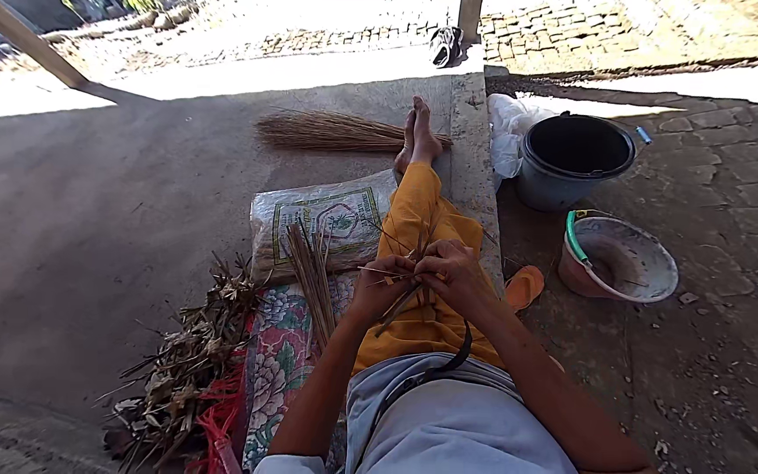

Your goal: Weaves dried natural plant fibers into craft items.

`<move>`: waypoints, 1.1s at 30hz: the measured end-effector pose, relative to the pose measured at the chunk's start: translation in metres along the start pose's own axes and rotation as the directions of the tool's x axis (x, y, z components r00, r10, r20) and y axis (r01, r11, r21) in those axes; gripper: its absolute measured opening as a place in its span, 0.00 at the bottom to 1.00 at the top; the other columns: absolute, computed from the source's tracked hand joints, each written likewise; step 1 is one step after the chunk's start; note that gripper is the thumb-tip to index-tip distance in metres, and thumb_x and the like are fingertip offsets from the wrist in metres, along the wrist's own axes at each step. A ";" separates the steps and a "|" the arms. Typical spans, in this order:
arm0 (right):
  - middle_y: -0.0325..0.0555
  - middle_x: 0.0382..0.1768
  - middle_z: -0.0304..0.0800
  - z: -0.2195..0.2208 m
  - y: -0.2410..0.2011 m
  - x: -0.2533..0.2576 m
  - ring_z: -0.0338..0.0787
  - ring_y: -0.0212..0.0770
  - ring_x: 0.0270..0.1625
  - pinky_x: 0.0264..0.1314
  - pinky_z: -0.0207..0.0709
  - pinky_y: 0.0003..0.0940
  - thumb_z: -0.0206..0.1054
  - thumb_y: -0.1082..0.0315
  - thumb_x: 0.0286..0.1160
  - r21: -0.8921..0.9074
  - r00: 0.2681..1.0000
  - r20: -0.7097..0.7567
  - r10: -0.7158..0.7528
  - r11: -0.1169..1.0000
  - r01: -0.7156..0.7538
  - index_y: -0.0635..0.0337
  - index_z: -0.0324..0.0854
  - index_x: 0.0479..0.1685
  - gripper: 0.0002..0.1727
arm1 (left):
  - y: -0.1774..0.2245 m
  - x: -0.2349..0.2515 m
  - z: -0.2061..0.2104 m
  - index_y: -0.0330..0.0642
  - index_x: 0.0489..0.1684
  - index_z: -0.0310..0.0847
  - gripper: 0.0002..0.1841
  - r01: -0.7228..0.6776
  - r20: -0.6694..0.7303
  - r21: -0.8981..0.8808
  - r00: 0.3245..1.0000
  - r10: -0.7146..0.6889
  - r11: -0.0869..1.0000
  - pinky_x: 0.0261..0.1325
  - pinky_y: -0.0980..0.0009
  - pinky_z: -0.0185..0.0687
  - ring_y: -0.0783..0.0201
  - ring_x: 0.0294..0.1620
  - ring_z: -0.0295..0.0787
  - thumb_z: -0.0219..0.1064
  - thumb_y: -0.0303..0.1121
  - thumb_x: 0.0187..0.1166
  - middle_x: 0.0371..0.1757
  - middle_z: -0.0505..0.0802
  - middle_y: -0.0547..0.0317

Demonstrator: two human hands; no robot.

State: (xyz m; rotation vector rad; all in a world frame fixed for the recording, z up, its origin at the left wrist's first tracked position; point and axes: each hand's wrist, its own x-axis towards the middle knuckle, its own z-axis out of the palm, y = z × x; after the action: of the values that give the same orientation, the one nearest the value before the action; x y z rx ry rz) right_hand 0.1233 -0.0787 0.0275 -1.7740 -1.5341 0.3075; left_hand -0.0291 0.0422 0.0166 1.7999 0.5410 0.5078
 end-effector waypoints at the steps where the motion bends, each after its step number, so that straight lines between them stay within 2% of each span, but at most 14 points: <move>1: 0.50 0.46 0.89 0.000 0.000 0.000 0.83 0.54 0.56 0.62 0.66 0.58 0.72 0.65 0.77 -0.016 0.999 0.028 0.040 0.999 -0.040 0.54 0.95 0.41 0.07 | -0.003 0.000 0.002 0.42 0.42 0.91 0.07 0.005 -0.020 0.045 1.000 -0.004 0.999 0.49 0.73 0.82 0.76 0.38 0.86 0.76 0.29 0.68 0.37 0.93 0.69; 4: 0.48 0.40 0.90 0.003 0.013 0.000 0.86 0.47 0.46 0.55 0.72 0.53 0.66 0.64 0.83 0.071 0.990 0.109 0.091 0.993 -0.099 0.58 0.92 0.46 0.11 | -0.010 -0.001 0.009 0.44 0.38 0.92 0.07 0.012 -0.077 0.188 0.997 0.002 0.982 0.46 0.72 0.79 0.79 0.35 0.83 0.76 0.37 0.70 0.35 0.92 0.72; 5: 0.47 0.39 0.89 0.004 0.017 0.001 0.87 0.43 0.43 0.52 0.78 0.48 0.65 0.64 0.84 0.124 0.988 0.120 0.098 0.986 -0.113 0.59 0.91 0.46 0.11 | -0.012 -0.001 0.011 0.45 0.37 0.92 0.07 0.004 -0.099 0.211 0.995 0.017 0.977 0.46 0.73 0.79 0.79 0.35 0.83 0.75 0.37 0.71 0.33 0.92 0.72; 8: 0.43 0.33 0.85 0.001 0.023 0.003 0.82 0.35 0.35 0.43 0.77 0.36 0.65 0.66 0.84 0.303 0.977 0.138 0.162 0.932 -0.198 0.62 0.86 0.43 0.09 | -0.015 -0.001 0.018 0.46 0.36 0.92 0.05 -0.084 -0.166 0.255 0.978 0.129 0.963 0.45 0.72 0.78 0.78 0.33 0.83 0.73 0.35 0.71 0.31 0.91 0.72; 9: 0.40 0.30 0.84 0.000 0.023 0.004 0.81 0.31 0.32 0.41 0.76 0.32 0.66 0.66 0.84 0.355 0.972 0.140 0.187 0.907 -0.226 0.61 0.84 0.42 0.07 | -0.016 -0.001 0.020 0.46 0.37 0.93 0.05 -0.132 -0.187 0.290 0.964 0.192 0.948 0.48 0.67 0.78 0.76 0.34 0.84 0.73 0.34 0.71 0.31 0.92 0.72; 11: 0.40 0.29 0.83 -0.003 0.023 0.005 0.81 0.28 0.32 0.41 0.76 0.27 0.66 0.70 0.83 0.459 0.961 0.138 0.241 0.844 -0.278 0.62 0.83 0.41 0.05 | -0.018 -0.001 0.023 0.46 0.37 0.93 0.04 -0.218 -0.198 0.326 0.936 0.292 0.920 0.58 0.54 0.68 0.73 0.37 0.84 0.74 0.33 0.71 0.32 0.93 0.70; 15: 0.38 0.26 0.82 -0.002 0.025 0.006 0.79 0.26 0.28 0.36 0.73 0.23 0.69 0.72 0.79 0.542 0.945 0.134 0.300 0.776 -0.323 0.63 0.82 0.40 0.03 | -0.024 0.000 0.026 0.49 0.37 0.95 0.03 -0.363 -0.152 0.406 0.878 0.453 0.839 0.66 0.52 0.63 0.72 0.44 0.85 0.76 0.33 0.72 0.38 0.96 0.71; 18: 0.38 0.30 0.86 -0.007 0.025 0.005 0.82 0.26 0.31 0.39 0.76 0.24 0.69 0.73 0.79 0.525 0.950 0.151 0.273 0.792 -0.311 0.63 0.85 0.42 0.02 | -0.023 0.001 0.028 0.50 0.38 0.96 0.04 -0.325 -0.152 0.368 0.903 0.401 0.871 0.63 0.54 0.66 0.70 0.48 0.86 0.75 0.33 0.72 0.39 0.96 0.70; 21: 0.40 0.38 0.88 -0.018 0.028 0.004 0.84 0.25 0.37 0.44 0.80 0.22 0.65 0.78 0.79 0.496 0.974 0.172 0.146 0.841 -0.214 0.65 0.85 0.45 0.05 | -0.015 0.000 0.030 0.45 0.40 0.96 0.06 -0.236 -0.209 0.230 0.935 0.285 0.944 0.58 0.59 0.71 0.71 0.43 0.85 0.74 0.29 0.72 0.37 0.95 0.67; 23: 0.40 0.36 0.86 -0.021 0.032 0.004 0.82 0.25 0.33 0.39 0.78 0.21 0.68 0.77 0.75 0.499 0.983 0.167 0.080 0.853 -0.154 0.65 0.85 0.44 0.04 | -0.011 0.000 0.032 0.41 0.45 0.94 0.08 -0.215 -0.227 0.146 0.943 0.244 0.966 0.57 0.61 0.76 0.71 0.42 0.86 0.74 0.26 0.72 0.38 0.95 0.64; 25: 0.39 0.34 0.87 -0.021 0.032 0.004 0.83 0.26 0.33 0.40 0.80 0.21 0.71 0.75 0.75 0.530 0.984 0.152 0.096 0.832 -0.163 0.63 0.86 0.43 0.03 | -0.008 0.002 0.035 0.36 0.49 0.89 0.10 -0.232 -0.229 0.074 0.943 0.243 0.970 0.52 0.68 0.86 0.72 0.38 0.90 0.74 0.23 0.72 0.36 0.95 0.61; 26: 0.38 0.33 0.87 -0.021 0.031 0.004 0.84 0.26 0.33 0.41 0.81 0.21 0.71 0.75 0.75 0.548 0.983 0.134 0.126 0.817 -0.179 0.63 0.86 0.41 0.02 | -0.007 0.003 0.037 0.35 0.48 0.86 0.09 -0.244 -0.236 0.033 0.940 0.245 0.969 0.48 0.70 0.88 0.72 0.36 0.91 0.73 0.21 0.72 0.34 0.94 0.60; 30: 0.38 0.32 0.88 -0.017 0.031 0.003 0.85 0.26 0.34 0.43 0.82 0.22 0.70 0.77 0.76 0.618 0.982 0.080 0.170 0.765 -0.183 0.63 0.86 0.39 0.02 | -0.009 0.005 0.042 0.34 0.42 0.89 0.06 -0.232 -0.293 0.014 0.929 0.226 0.972 0.50 0.73 0.86 0.72 0.38 0.90 0.70 0.21 0.73 0.35 0.94 0.60; 33: 0.37 0.32 0.88 -0.017 0.033 0.003 0.85 0.25 0.34 0.43 0.82 0.22 0.69 0.79 0.75 0.654 0.984 0.069 0.162 0.738 -0.168 0.63 0.86 0.37 0.03 | -0.007 0.004 0.042 0.35 0.46 0.92 0.07 -0.166 -0.297 0.054 0.939 0.174 0.985 0.54 0.73 0.85 0.73 0.42 0.90 0.70 0.23 0.75 0.39 0.95 0.58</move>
State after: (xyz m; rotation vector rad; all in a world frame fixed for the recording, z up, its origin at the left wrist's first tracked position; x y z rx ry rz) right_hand 0.1593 -0.0825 0.0176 -1.3230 -1.0671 0.8378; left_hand -0.0018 0.0148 -0.0010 1.8161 0.6047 0.9086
